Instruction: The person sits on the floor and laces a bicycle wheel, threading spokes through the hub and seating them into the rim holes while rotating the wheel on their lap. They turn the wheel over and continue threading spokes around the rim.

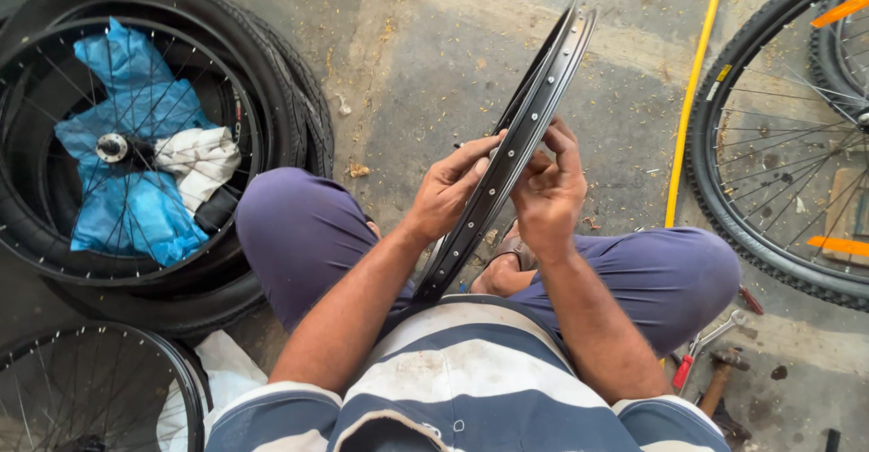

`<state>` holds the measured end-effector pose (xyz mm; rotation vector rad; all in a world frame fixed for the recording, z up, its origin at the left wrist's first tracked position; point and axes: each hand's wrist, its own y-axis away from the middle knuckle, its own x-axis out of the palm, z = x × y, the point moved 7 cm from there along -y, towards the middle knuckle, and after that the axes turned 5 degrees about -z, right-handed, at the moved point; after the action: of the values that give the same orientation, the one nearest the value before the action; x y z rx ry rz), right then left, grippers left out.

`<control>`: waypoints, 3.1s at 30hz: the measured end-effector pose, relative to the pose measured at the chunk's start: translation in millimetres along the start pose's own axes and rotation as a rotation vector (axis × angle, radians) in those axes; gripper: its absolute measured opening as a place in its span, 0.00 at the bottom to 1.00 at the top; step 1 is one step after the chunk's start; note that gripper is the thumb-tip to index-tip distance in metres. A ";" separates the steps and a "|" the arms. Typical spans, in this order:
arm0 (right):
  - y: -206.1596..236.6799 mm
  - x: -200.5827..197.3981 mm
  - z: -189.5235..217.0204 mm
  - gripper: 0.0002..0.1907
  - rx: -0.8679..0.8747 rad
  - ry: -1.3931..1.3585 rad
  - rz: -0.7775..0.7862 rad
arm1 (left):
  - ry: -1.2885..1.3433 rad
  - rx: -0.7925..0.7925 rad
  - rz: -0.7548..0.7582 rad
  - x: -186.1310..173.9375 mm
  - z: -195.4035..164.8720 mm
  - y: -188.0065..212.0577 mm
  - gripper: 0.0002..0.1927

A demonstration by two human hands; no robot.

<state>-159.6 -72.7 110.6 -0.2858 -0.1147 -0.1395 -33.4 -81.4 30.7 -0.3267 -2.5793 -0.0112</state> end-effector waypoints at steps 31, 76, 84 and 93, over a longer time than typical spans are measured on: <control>-26.8 -22.5 -1.5 0.24 -0.195 0.504 0.235 | 0.147 -0.183 0.139 12.6 23.3 -18.3 0.21; -4.4 -8.1 -77.0 0.14 0.255 -0.317 0.262 | -0.759 0.037 -0.094 34.0 -94.1 26.8 0.56; -5.3 6.3 -46.3 0.21 0.211 -0.136 0.187 | -0.541 0.108 -0.069 24.5 -75.7 33.0 0.52; -12.2 12.0 18.1 0.18 -0.266 0.584 0.117 | 0.104 -0.201 -0.048 -5.9 0.6 3.9 0.23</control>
<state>-151.4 -80.6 132.8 -0.5045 0.5023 -0.1169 -27.9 -79.0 27.0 -0.3288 -2.4862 -0.2990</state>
